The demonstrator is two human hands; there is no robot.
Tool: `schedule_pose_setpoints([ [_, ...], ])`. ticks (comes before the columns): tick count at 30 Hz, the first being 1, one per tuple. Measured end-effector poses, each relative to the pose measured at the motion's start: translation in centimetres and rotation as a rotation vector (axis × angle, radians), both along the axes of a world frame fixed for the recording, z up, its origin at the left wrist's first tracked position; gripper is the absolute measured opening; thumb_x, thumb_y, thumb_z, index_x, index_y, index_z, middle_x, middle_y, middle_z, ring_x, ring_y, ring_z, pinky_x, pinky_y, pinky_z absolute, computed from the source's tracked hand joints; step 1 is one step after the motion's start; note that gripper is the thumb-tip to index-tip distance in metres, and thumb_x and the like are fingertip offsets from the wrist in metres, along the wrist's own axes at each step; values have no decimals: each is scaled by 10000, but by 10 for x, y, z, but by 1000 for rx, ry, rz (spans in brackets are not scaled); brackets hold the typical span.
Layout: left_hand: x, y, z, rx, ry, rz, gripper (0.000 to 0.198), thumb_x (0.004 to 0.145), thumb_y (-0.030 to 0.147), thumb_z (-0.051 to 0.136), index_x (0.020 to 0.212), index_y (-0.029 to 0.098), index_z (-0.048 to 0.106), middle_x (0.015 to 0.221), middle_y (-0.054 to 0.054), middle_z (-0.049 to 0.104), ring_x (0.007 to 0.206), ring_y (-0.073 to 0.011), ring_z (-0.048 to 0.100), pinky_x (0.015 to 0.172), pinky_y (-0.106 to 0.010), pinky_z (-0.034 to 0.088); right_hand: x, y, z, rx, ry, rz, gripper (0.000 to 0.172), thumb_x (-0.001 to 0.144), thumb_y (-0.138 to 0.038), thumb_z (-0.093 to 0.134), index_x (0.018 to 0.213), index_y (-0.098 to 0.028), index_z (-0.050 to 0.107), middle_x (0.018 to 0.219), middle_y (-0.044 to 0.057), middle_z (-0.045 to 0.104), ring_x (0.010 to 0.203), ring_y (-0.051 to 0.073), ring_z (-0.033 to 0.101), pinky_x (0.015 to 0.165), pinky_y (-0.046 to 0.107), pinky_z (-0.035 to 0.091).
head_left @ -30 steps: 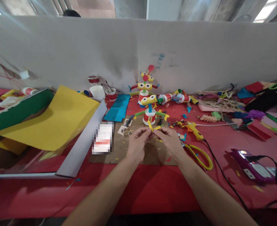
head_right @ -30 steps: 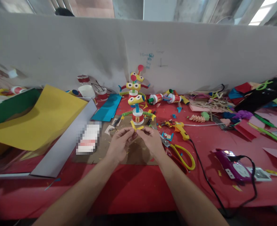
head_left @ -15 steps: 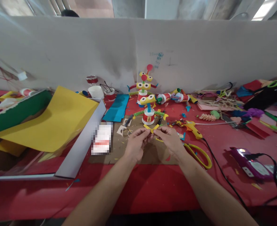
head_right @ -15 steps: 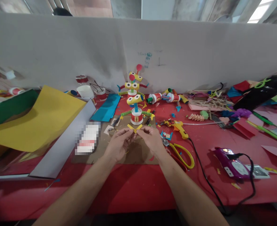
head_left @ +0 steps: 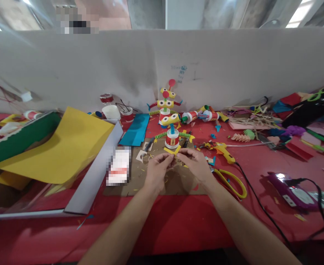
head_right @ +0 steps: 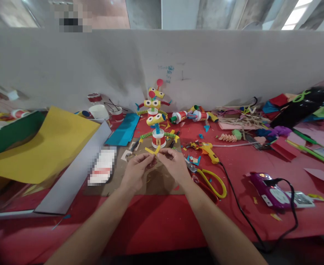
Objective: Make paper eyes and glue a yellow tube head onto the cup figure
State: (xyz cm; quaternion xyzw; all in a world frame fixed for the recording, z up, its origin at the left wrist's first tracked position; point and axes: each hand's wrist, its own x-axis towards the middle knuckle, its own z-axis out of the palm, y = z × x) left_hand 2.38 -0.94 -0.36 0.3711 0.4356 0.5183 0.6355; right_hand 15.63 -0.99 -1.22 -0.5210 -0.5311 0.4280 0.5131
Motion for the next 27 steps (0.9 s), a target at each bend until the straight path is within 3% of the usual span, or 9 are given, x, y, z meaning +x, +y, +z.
schedule_pose_setpoints([
  [4, 0, 1, -3, -50, -100, 5, 162, 620, 284, 741, 671, 151, 662, 627, 21, 601, 569, -50, 501, 546, -164, 368, -4, -4, 2, 34, -44, -16, 237, 738, -369, 613, 835, -176, 711, 769, 36, 695, 669, 159, 593, 611, 263, 434],
  [8, 2, -1, -1, 32, 32, 69, 124, 635, 260, 724, 640, 157, 656, 603, 24, 594, 577, -68, 503, 576, -182, 379, -5, -7, 1, 99, -119, -62, 211, 762, -359, 583, 791, -193, 709, 719, 31, 679, 645, 163, 575, 595, 264, 410],
  [12, 4, -3, 2, 141, 147, 151, 111, 628, 250, 726, 666, 156, 679, 650, 0, 643, 630, -101, 546, 636, -215, 410, -4, -5, -3, 59, -33, -90, 183, 736, -345, 597, 718, -183, 680, 663, 14, 636, 602, 143, 523, 574, 254, 382],
  [19, -1, 0, -1, -183, -208, -6, 150, 621, 250, 741, 663, 149, 638, 655, -15, 670, 640, -94, 609, 588, -184, 425, -6, -2, 0, -162, 308, 3, 173, 630, -334, 689, 619, -167, 645, 554, -31, 547, 516, 84, 429, 506, 226, 314],
  [27, -3, 5, -5, -323, -389, -106, 55, 698, 74, 630, 695, 129, 629, 645, -25, 648, 591, -76, 600, 597, -181, 480, -1, -2, 4, -252, 423, 94, 193, 590, -324, 722, 568, -161, 621, 540, -37, 547, 480, 56, 412, 485, 214, 296],
])
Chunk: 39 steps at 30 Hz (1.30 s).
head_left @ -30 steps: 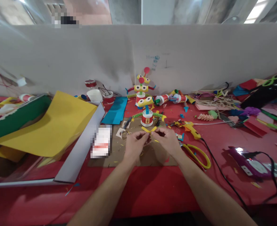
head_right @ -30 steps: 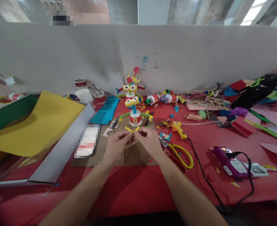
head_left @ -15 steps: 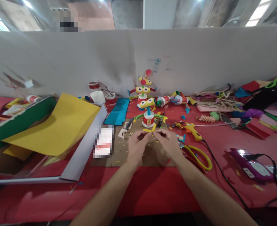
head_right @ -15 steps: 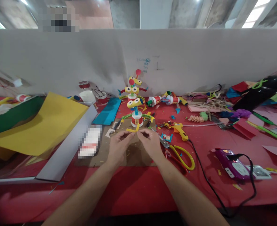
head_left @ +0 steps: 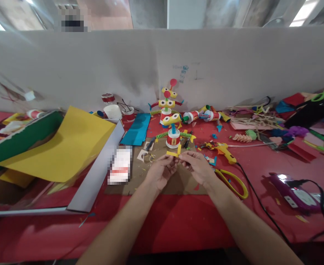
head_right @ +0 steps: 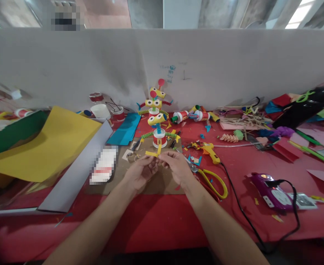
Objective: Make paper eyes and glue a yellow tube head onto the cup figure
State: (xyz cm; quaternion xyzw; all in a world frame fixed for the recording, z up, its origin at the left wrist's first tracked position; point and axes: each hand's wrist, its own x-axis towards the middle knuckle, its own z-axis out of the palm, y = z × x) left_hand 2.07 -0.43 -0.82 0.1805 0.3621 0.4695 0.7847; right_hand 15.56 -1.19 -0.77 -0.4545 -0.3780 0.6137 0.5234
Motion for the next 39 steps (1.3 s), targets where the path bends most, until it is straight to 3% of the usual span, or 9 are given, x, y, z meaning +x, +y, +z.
schedule_pose_setpoints([
  [4, -1, 0, 2, -31, 49, 0, 71, 709, 58, 628, 678, 117, 653, 663, -40, 659, 615, -84, 609, 608, -185, 489, 0, 0, 1, 5, -66, -8, 191, 589, -326, 715, 571, -159, 622, 522, -42, 528, 471, 54, 401, 475, 212, 290],
  [12, -2, 0, 1, 67, 145, -9, 106, 627, 148, 746, 720, 111, 711, 712, -69, 690, 635, -96, 610, 624, -200, 467, 1, -1, 0, 62, -193, -25, 148, 605, -301, 673, 597, -159, 630, 517, -43, 520, 461, 61, 385, 469, 220, 278],
  [19, -6, 0, 9, 270, 363, -79, 168, 603, 246, 767, 702, 118, 721, 656, -56, 665, 540, -73, 530, 524, -197, 394, 14, 1, 4, 285, -587, 54, 106, 677, -262, 621, 693, -175, 679, 637, -3, 631, 581, 119, 511, 557, 246, 378],
  [24, 1, -2, 6, 318, 334, 73, 185, 602, 268, 766, 730, 141, 726, 668, -38, 671, 636, -98, 576, 642, -226, 447, 10, 1, 4, 311, -499, 96, 188, 702, -299, 628, 841, -186, 684, 795, 26, 681, 696, 157, 588, 643, 274, 442],
  [27, 5, -3, 1, 286, 258, 139, 178, 599, 244, 767, 740, 145, 721, 676, -22, 673, 627, -81, 571, 650, -212, 447, 5, 0, -1, 272, -442, 23, 231, 715, -361, 632, 848, -176, 677, 789, 25, 672, 673, 145, 574, 620, 263, 435],
  [33, -1, 1, 0, 137, 174, 35, 162, 610, 235, 755, 734, 148, 698, 688, -28, 670, 636, -90, 597, 586, -187, 436, 4, 1, -5, 225, -462, -22, 200, 731, -352, 612, 763, -163, 670, 666, -9, 614, 573, 103, 488, 540, 233, 358],
  [39, -6, 1, 5, 273, 289, 3, 160, 606, 259, 766, 663, 136, 679, 632, -15, 629, 577, -74, 549, 552, -190, 415, 5, 0, -2, 202, -448, 18, 206, 727, -357, 621, 707, -153, 643, 597, -24, 558, 537, 89, 432, 514, 230, 313],
])
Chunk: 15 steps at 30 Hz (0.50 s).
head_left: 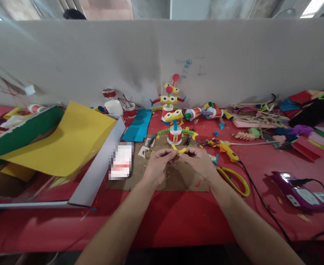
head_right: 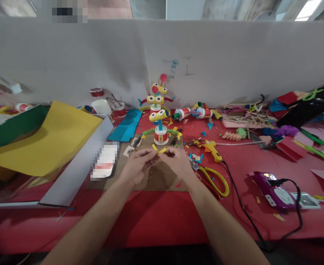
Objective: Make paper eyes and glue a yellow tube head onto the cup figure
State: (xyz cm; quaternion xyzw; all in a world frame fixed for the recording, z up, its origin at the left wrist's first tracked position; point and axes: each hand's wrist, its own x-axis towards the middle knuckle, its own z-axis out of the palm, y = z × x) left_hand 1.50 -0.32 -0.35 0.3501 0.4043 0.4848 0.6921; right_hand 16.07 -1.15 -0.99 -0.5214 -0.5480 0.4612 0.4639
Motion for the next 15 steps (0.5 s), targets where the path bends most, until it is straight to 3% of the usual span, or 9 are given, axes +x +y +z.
schedule_pose_setpoints([
  [6, 2, 0, -3, -15, -100, -11, 188, 577, 258, 784, 667, 142, 666, 659, -8, 627, 627, -83, 571, 634, -209, 445, 0, 0, 0, 4, 39, -3, 235, 716, -380, 630, 652, -156, 604, 563, -36, 517, 515, 83, 406, 505, 236, 292],
  [10, 0, -2, 3, 14, 86, -36, 196, 608, 287, 760, 665, 130, 658, 643, -22, 618, 596, -92, 552, 561, -209, 409, 2, 1, -2, 32, -73, -14, 213, 718, -360, 619, 651, -159, 607, 572, -37, 527, 523, 87, 418, 509, 233, 300],
  [15, 0, -4, 6, 94, 283, 44, 195, 611, 307, 746, 629, 138, 649, 609, -7, 588, 593, -88, 517, 534, -203, 369, 0, -1, 0, 93, -144, -11, 192, 742, -327, 596, 646, -161, 587, 570, -39, 506, 534, 89, 420, 500, 221, 303],
])
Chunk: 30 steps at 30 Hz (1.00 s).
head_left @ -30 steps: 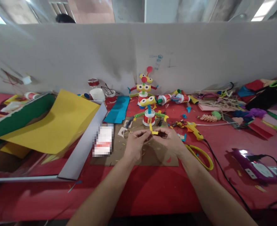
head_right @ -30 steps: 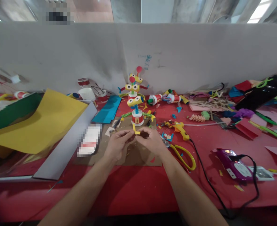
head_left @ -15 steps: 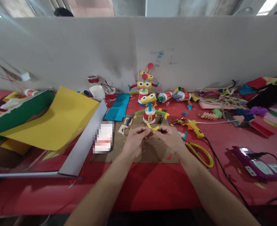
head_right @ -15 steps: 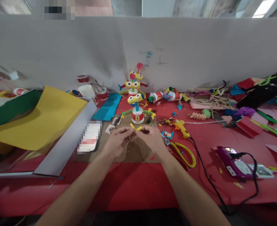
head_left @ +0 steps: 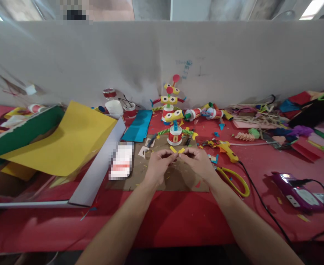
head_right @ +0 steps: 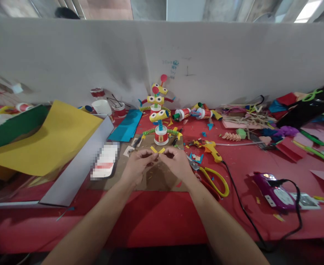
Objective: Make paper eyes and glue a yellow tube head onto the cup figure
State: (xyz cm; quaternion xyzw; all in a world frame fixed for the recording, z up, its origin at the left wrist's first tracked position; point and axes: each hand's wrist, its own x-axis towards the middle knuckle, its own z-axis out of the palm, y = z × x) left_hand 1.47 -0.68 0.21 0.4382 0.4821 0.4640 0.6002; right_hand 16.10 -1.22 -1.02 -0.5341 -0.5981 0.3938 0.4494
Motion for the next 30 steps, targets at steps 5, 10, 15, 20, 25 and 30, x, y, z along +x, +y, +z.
schedule_pose_setpoints([
  [5, 0, 0, 1, -58, -63, -28, 192, 583, 295, 757, 621, 142, 647, 612, -4, 582, 578, -85, 501, 525, -210, 348, 2, -2, 4, 111, -116, 30, 150, 764, -283, 573, 678, -162, 590, 613, -22, 542, 584, 107, 468, 542, 228, 345],
  [10, 5, -1, -8, -89, -199, 52, 219, 527, 268, 790, 576, 139, 621, 556, 18, 558, 536, -65, 474, 519, -202, 338, -1, -1, 1, 78, -25, 34, 157, 763, -298, 581, 675, -168, 587, 631, -18, 547, 593, 114, 489, 552, 229, 374],
  [15, 14, 0, -19, -188, -511, 156, 228, 469, 189, 805, 561, 137, 603, 553, 37, 561, 521, -41, 475, 522, -171, 348, -13, -2, -3, 53, 203, 1, 185, 756, -340, 608, 815, -171, 657, 795, 31, 652, 716, 152, 576, 658, 263, 451],
  [20, 15, -3, -13, -227, -505, 127, 185, 516, 197, 788, 617, 127, 649, 589, 12, 597, 557, -58, 512, 548, -178, 374, -13, -2, -1, -3, 365, -29, 142, 719, -319, 656, 753, -184, 683, 736, 14, 662, 685, 138, 576, 670, 267, 451],
  [25, 14, -6, -9, -107, -400, 123, 121, 574, 196, 751, 632, 121, 675, 614, -7, 623, 586, -75, 533, 573, -194, 390, -10, -2, 1, -129, 595, -18, 117, 670, -294, 706, 726, -192, 705, 670, -3, 645, 631, 108, 551, 616, 240, 428],
  [30, 9, -1, -10, -194, -479, 29, 109, 589, 163, 739, 668, 127, 674, 661, -23, 655, 616, -90, 573, 609, -201, 430, -7, -1, 4, -204, 678, -30, 121, 628, -278, 744, 708, -193, 714, 638, -10, 636, 601, 84, 536, 580, 215, 406],
])
